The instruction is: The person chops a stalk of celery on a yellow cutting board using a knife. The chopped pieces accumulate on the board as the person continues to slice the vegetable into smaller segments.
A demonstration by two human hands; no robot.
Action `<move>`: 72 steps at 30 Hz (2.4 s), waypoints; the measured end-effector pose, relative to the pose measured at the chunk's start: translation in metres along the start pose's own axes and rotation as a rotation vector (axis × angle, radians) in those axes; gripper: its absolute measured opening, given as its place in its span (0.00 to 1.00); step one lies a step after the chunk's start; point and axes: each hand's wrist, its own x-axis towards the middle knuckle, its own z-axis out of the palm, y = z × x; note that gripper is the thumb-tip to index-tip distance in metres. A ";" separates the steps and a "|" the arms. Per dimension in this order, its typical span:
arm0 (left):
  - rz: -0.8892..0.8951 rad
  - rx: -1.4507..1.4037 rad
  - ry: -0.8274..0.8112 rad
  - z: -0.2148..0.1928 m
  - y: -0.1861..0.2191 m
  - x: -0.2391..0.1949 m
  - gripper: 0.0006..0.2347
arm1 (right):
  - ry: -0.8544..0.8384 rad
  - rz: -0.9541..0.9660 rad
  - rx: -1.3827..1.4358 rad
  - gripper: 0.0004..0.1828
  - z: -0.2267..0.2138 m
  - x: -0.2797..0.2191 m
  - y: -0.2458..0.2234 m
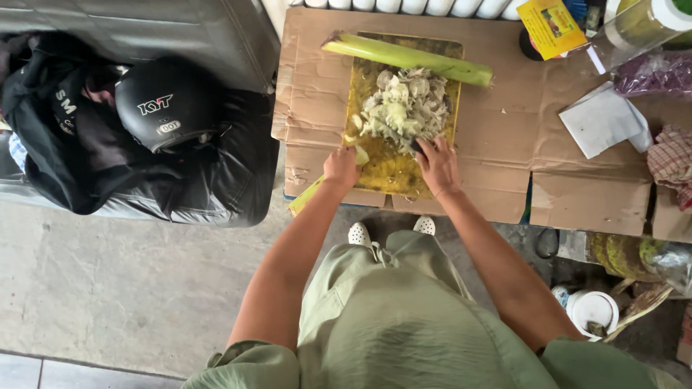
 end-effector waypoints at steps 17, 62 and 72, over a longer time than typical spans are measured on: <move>0.043 0.024 0.016 -0.025 0.024 -0.041 0.27 | -0.158 0.231 0.179 0.17 0.017 -0.002 -0.021; 0.154 0.192 -0.055 0.022 0.045 -0.016 0.22 | -0.275 0.360 0.202 0.23 0.003 -0.097 -0.069; 0.064 0.150 -0.131 0.019 0.051 -0.008 0.15 | -0.330 0.433 0.099 0.22 -0.017 -0.100 -0.098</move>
